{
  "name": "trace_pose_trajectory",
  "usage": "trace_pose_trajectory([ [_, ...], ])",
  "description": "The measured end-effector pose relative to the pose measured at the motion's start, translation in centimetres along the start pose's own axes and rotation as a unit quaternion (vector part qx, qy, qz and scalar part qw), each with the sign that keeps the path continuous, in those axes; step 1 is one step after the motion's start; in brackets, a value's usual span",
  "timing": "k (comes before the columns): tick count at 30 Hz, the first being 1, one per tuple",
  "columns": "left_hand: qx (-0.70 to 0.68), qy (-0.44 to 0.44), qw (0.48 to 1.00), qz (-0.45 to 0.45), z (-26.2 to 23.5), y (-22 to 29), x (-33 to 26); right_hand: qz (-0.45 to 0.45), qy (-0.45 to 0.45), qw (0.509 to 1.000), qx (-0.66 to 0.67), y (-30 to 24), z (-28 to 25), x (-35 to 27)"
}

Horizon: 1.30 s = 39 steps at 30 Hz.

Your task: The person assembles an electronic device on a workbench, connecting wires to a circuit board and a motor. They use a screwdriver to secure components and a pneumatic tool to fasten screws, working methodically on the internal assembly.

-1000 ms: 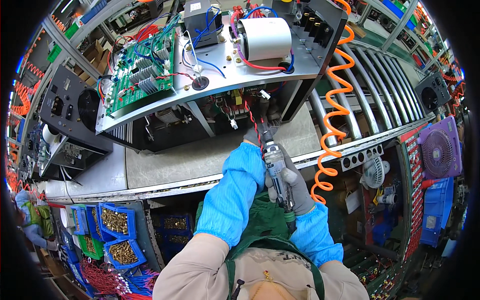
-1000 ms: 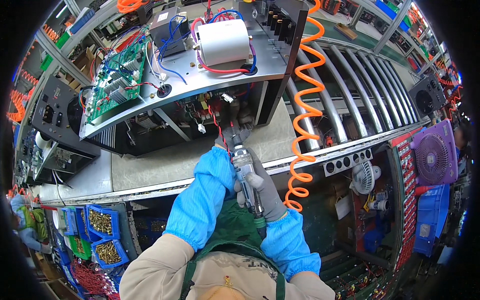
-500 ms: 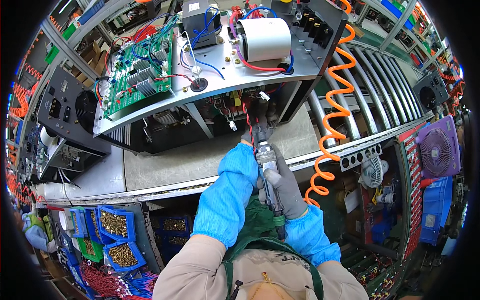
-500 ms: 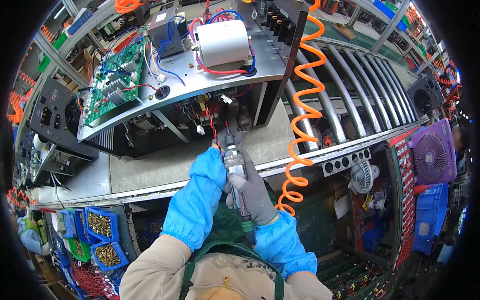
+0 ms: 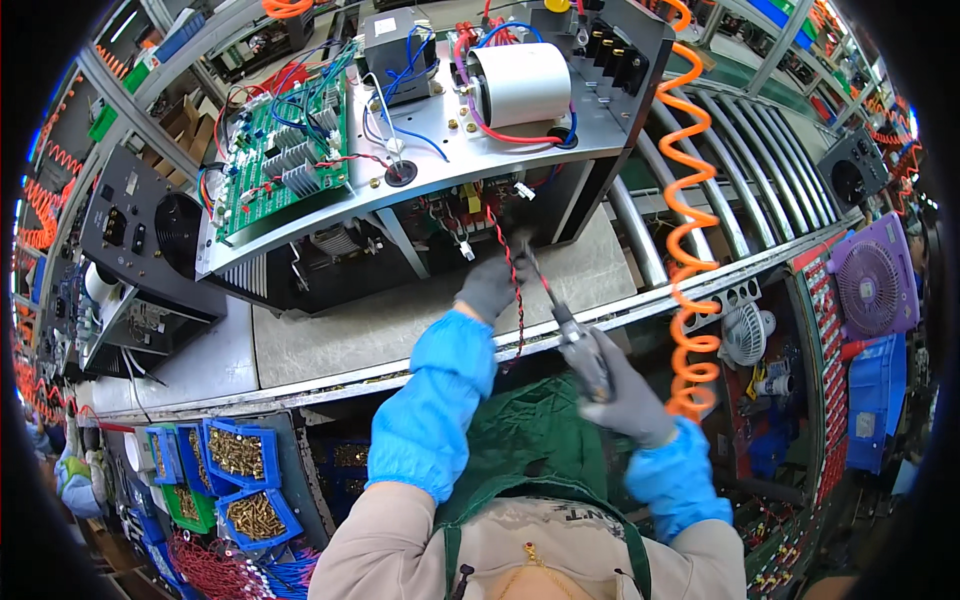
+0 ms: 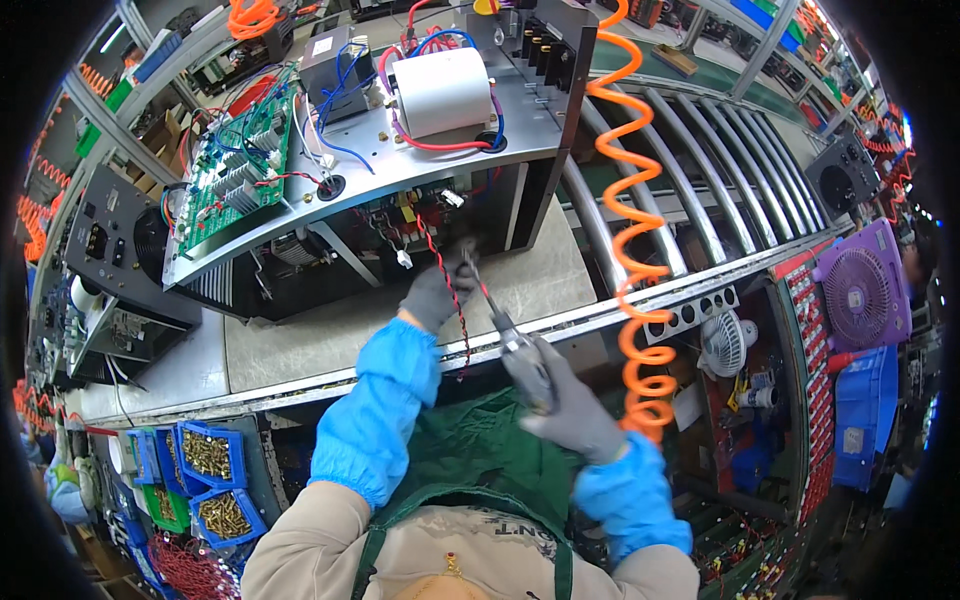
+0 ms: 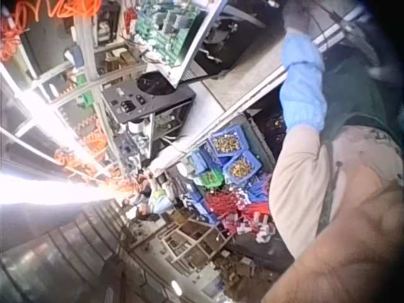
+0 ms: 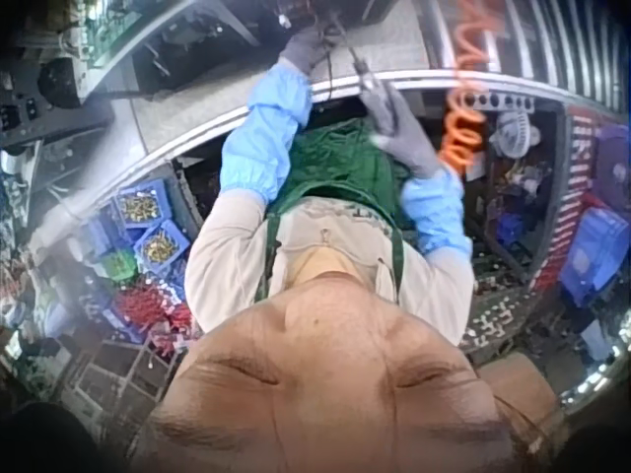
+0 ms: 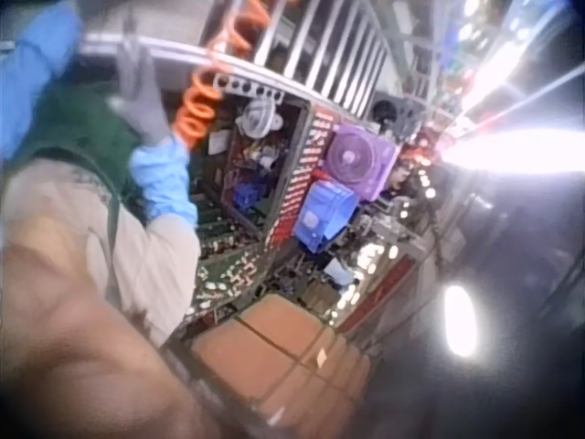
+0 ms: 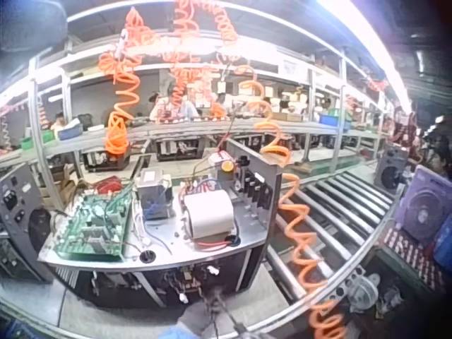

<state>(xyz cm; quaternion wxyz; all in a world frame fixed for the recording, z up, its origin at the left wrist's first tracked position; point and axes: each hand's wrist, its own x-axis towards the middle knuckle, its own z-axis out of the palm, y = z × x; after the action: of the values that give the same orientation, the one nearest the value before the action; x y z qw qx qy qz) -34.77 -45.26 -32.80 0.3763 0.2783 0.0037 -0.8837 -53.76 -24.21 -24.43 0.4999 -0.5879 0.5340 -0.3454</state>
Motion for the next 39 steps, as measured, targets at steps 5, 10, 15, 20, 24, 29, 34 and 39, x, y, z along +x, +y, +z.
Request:
trace_pose_trajectory([
  [5,0.037,0.022,0.998,0.056,-3.1,0.1,-4.0,0.217,-0.155,0.914,-0.304,-1.3,-10.6,-5.4],
  [10,0.103,0.084,0.989,0.067,-1.2,-0.8,-7.4,0.332,-0.173,0.801,-0.467,0.3,-17.3,-1.5],
  [15,0.137,0.073,0.984,0.085,-2.2,-0.3,-9.2,0.426,-0.183,0.723,-0.512,0.2,-17.6,3.7],
  [20,0.177,0.061,0.975,0.12,-3.9,1.2,-12.8,0.455,-0.193,0.62,-0.61,5.0,-19.2,4.4],
  [24,0.129,0.051,0.971,0.194,-7.6,2.2,-16.1,0.296,-0.145,0.585,-0.741,6.9,-18.1,6.3],
  [29,0.431,0.086,0.824,0.358,-11.2,1.2,-20.7,-0.228,-0.001,0.802,-0.552,-1.6,-2.0,8.0],
  [34,0.44,0.242,0.762,0.408,-9.1,3.3,-33.3,-0.216,-0.114,0.698,-0.673,-0.4,1.9,8.8],
  [39,0.421,0.556,0.473,0.539,-14.9,8.0,-48.5,-0.257,0.062,0.889,-0.375,-6.7,-1.0,7.4],
])
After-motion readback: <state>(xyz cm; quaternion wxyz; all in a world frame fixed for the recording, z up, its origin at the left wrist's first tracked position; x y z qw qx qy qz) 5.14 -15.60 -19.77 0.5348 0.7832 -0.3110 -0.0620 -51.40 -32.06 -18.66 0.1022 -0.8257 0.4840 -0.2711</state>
